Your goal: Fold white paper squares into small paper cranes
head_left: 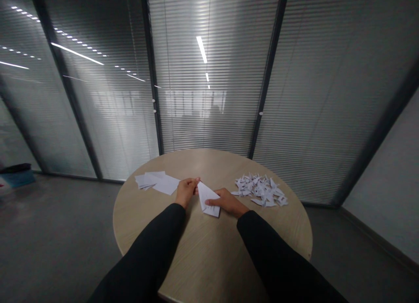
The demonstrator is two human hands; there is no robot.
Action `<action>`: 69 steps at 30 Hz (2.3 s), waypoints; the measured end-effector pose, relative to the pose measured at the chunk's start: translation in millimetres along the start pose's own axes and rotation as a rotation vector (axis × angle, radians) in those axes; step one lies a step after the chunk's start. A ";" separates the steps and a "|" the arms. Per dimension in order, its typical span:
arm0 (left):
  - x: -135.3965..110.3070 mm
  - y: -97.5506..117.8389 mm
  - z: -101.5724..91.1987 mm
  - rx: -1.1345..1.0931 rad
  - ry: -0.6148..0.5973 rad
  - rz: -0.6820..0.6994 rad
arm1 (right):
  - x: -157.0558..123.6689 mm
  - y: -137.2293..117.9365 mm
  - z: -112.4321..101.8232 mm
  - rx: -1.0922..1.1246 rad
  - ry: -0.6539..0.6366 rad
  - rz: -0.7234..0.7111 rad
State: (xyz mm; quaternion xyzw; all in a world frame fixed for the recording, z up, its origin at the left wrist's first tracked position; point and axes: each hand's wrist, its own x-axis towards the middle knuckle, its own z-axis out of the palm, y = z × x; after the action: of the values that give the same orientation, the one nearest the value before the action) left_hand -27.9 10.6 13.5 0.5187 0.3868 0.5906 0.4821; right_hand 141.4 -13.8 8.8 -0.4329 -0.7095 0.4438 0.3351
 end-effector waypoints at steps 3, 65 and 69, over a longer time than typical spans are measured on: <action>1.6 -3.9 -1.0 0.098 0.029 0.069 | 0.3 -3.3 0.1 -0.001 -0.003 0.005; -12.4 5.4 12.0 0.180 -0.238 0.065 | 2.8 -1.3 3.8 0.202 0.247 -0.081; -10.8 3.0 10.6 0.216 -0.214 0.043 | 3.8 -0.1 4.5 0.180 0.242 -0.100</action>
State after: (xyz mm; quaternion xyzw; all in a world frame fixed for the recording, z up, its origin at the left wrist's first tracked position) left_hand -17.9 -1.1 15.5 0.6358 0.3835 0.4969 0.4492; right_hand 136.1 -11.9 7.5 -0.4155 -0.6421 0.4328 0.4772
